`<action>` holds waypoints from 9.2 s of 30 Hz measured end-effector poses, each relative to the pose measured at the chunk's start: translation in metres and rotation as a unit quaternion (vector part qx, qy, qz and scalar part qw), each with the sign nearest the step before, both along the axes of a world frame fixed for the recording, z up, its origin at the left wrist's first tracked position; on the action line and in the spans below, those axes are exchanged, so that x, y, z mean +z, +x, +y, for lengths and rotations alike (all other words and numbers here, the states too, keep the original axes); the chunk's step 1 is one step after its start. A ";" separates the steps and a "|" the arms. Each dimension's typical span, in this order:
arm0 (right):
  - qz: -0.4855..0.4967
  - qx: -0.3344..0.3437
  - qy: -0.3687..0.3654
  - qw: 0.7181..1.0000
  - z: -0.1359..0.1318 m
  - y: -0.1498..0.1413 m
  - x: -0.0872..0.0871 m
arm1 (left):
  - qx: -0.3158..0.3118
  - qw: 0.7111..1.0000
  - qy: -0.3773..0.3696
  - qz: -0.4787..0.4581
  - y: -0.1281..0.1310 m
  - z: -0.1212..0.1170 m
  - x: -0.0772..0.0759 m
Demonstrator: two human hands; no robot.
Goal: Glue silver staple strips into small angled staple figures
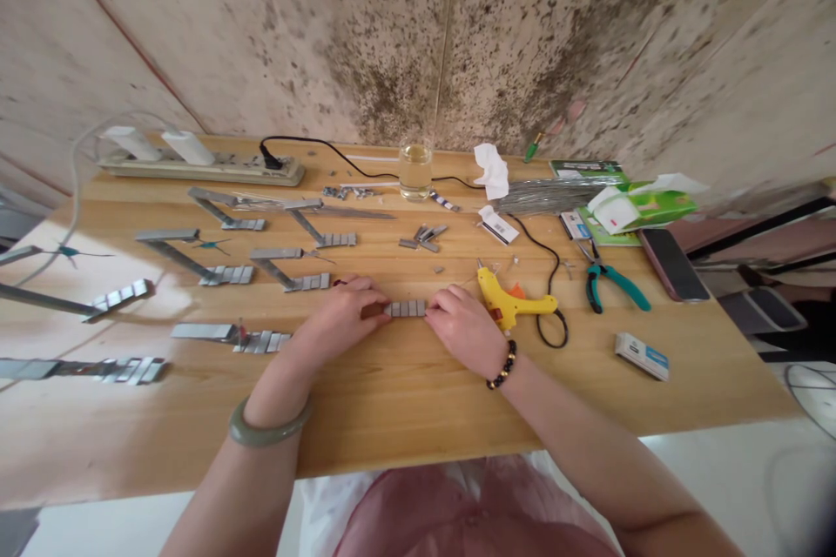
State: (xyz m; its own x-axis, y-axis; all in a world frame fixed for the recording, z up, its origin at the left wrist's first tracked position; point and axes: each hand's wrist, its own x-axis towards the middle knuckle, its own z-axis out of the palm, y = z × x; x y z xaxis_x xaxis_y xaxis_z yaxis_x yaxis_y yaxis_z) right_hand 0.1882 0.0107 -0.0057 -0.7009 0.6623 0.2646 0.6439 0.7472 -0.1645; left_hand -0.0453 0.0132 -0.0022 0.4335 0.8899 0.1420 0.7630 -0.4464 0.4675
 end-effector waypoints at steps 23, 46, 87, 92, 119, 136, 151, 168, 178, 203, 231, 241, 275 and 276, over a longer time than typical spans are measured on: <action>-0.031 -0.024 -0.013 0.999 -0.004 -0.002 0.006 | 0.009 1.000 -0.010 0.009 0.000 0.001 0.001; 0.021 0.134 0.021 0.991 -0.019 -0.012 0.001 | -0.013 0.999 0.023 -0.031 -0.007 0.005 -0.013; 0.054 -0.036 -0.119 0.991 -0.012 -0.007 0.006 | 0.001 0.999 0.039 0.035 0.051 0.052 0.009; 0.069 -0.039 -0.123 0.989 -0.011 -0.005 0.007 | -0.038 0.995 0.056 0.071 0.072 0.072 -0.002; 0.082 -0.027 -0.188 0.978 -0.004 -0.002 0.009 | 0.048 0.994 0.092 -0.017 0.044 -0.071 -0.001; 0.050 0.016 -0.165 0.985 -0.005 0.002 0.006 | 0.094 0.990 0.103 -0.036 0.038 -0.100 -0.018; 0.061 0.011 -0.185 0.981 -0.003 0.002 0.003 | 0.085 0.990 0.100 -0.049 0.034 -0.099 -0.020; 0.052 0.003 -0.179 0.982 -0.021 0.007 0.027 | 0.084 0.986 0.146 -0.008 0.033 -0.098 -0.019; 0.034 -0.100 -0.120 0.987 0.008 0.120 0.045 | 0.122 0.982 0.099 -0.108 0.030 -0.094 -0.017; 0.046 -0.112 -0.035 0.992 0.005 0.102 0.010 | 0.224 0.952 -0.001 -0.208 0.022 -0.100 -0.021; 0.380 -0.157 -0.096 0.907 0.011 0.104 0.018 | 0.147 0.974 0.169 0.041 0.091 -0.044 0.017; 0.393 -0.190 -0.067 0.897 0.018 0.110 0.009 | 0.052 0.966 0.057 0.245 0.148 0.016 0.028; 0.381 -0.157 -0.045 0.910 0.022 0.108 0.002 | -0.054 0.975 0.055 0.207 0.069 -0.040 0.027; 0.381 -0.152 -0.039 0.911 0.022 0.108 0.002 | -0.061 0.971 0.068 0.222 0.071 -0.043 0.024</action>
State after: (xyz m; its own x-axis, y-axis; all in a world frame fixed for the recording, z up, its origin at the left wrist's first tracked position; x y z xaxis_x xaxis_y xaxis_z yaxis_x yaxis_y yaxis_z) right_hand 0.2963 0.0326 -0.0039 -0.1145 0.8327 0.5418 0.4953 0.5206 -0.6954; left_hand 0.0257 -0.0294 0.0218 0.5802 0.8139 0.0291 0.8132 -0.5810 0.0347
